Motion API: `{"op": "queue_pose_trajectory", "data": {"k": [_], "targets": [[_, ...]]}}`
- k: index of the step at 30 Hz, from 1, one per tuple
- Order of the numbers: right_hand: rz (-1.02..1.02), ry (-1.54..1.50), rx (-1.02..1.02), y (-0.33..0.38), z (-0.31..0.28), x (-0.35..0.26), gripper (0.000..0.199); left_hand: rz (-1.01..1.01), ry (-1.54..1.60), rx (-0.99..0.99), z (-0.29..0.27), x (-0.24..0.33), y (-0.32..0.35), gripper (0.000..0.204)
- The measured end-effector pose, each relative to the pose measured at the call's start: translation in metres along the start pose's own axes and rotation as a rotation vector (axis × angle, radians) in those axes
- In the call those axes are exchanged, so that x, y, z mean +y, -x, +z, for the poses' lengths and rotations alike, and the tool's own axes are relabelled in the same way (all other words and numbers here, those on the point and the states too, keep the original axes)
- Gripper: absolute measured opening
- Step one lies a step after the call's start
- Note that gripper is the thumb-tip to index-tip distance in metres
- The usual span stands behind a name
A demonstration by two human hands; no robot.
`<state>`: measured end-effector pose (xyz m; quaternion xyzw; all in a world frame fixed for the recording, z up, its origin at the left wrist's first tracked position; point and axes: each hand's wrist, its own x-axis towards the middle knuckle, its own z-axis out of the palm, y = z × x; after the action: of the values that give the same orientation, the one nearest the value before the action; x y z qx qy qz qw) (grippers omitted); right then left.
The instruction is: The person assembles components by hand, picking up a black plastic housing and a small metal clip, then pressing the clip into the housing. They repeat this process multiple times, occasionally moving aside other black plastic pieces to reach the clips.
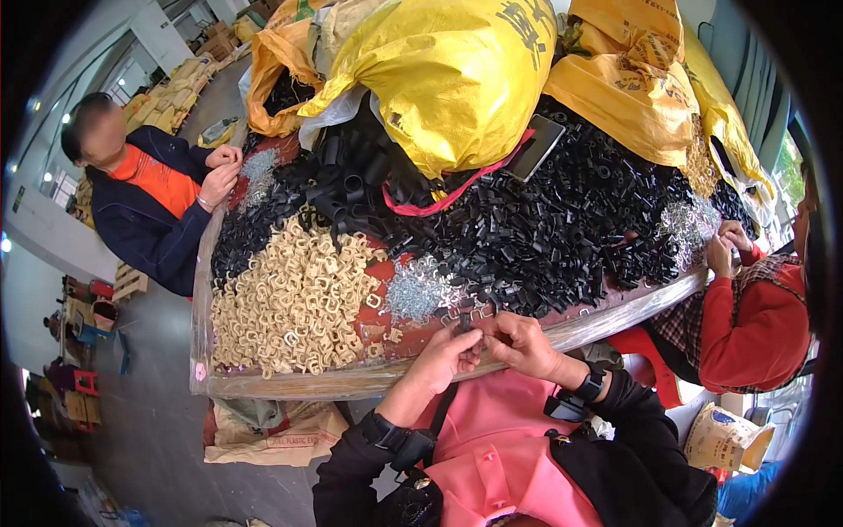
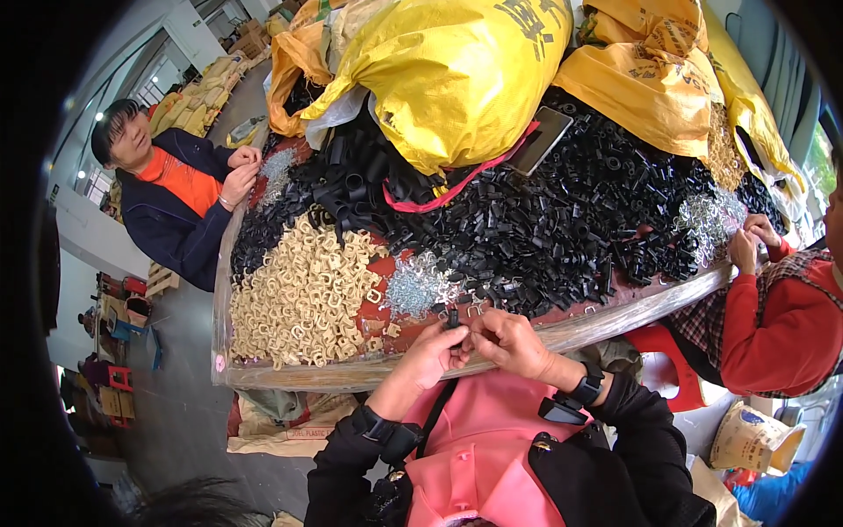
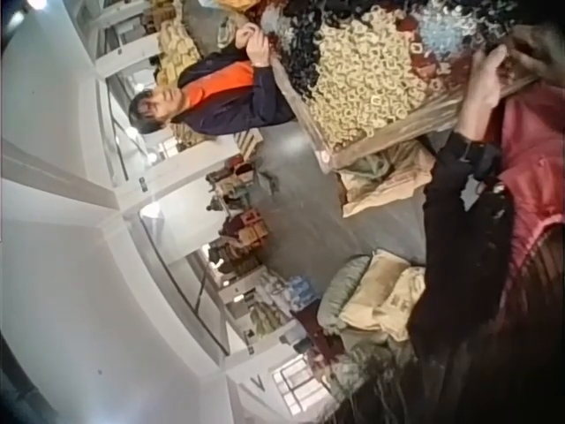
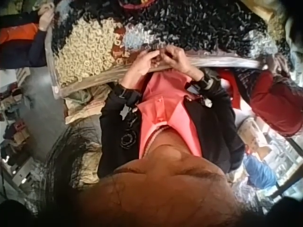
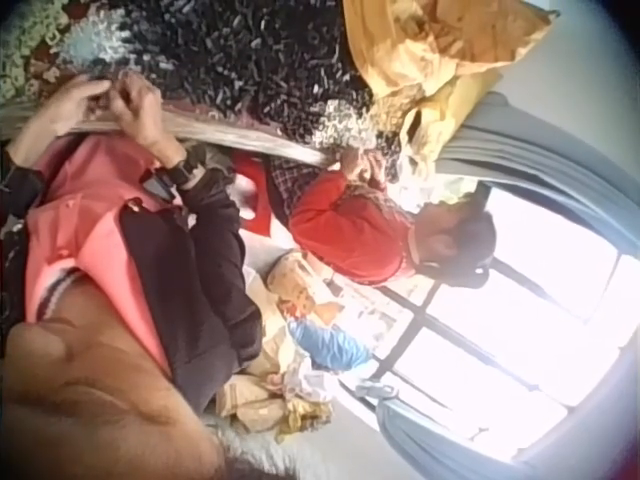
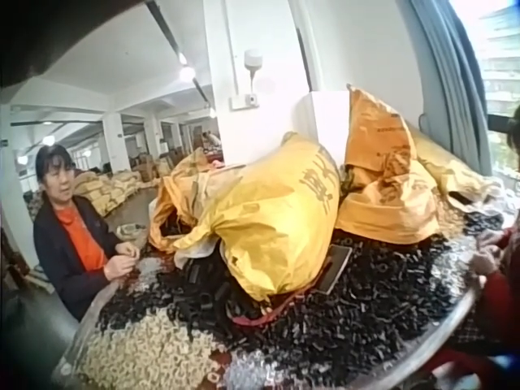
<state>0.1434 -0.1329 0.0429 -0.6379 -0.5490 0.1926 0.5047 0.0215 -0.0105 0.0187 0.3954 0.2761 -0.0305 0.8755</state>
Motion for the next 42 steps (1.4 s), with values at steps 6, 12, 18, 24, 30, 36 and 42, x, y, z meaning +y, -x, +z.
{"op": "queue_pose_trajectory", "data": {"k": [6,12,18,24,30,36,42], "targets": [[-0.056,0.128,-0.081,-0.008,-0.004,-0.005,0.008,0.05,0.355,-0.195,-0.001,0.003,0.005,0.025],[-0.24,0.374,-0.047,-0.014,-0.002,-0.009,0.009,0.076,0.223,-0.107,0.005,0.012,0.017,0.026],[-0.326,0.443,-0.108,-0.018,0.0,-0.009,0.013,0.1,0.065,-0.093,-0.005,0.004,0.015,0.03],[-0.278,0.432,-0.148,-0.022,0.003,-0.007,0.013,0.105,0.061,-0.104,-0.006,0.001,0.017,0.029],[-0.168,0.38,-0.247,-0.031,0.006,-0.009,0.012,0.069,0.03,-0.136,-0.009,-0.001,0.019,0.028],[-0.175,0.402,-0.283,-0.036,0.019,0.0,0.012,0.058,0.053,-0.139,-0.025,-0.008,0.019,0.031],[-0.2,0.341,-0.273,-0.036,0.033,0.006,0.012,0.07,0.147,-0.126,-0.037,-0.012,0.022,0.03]]}}
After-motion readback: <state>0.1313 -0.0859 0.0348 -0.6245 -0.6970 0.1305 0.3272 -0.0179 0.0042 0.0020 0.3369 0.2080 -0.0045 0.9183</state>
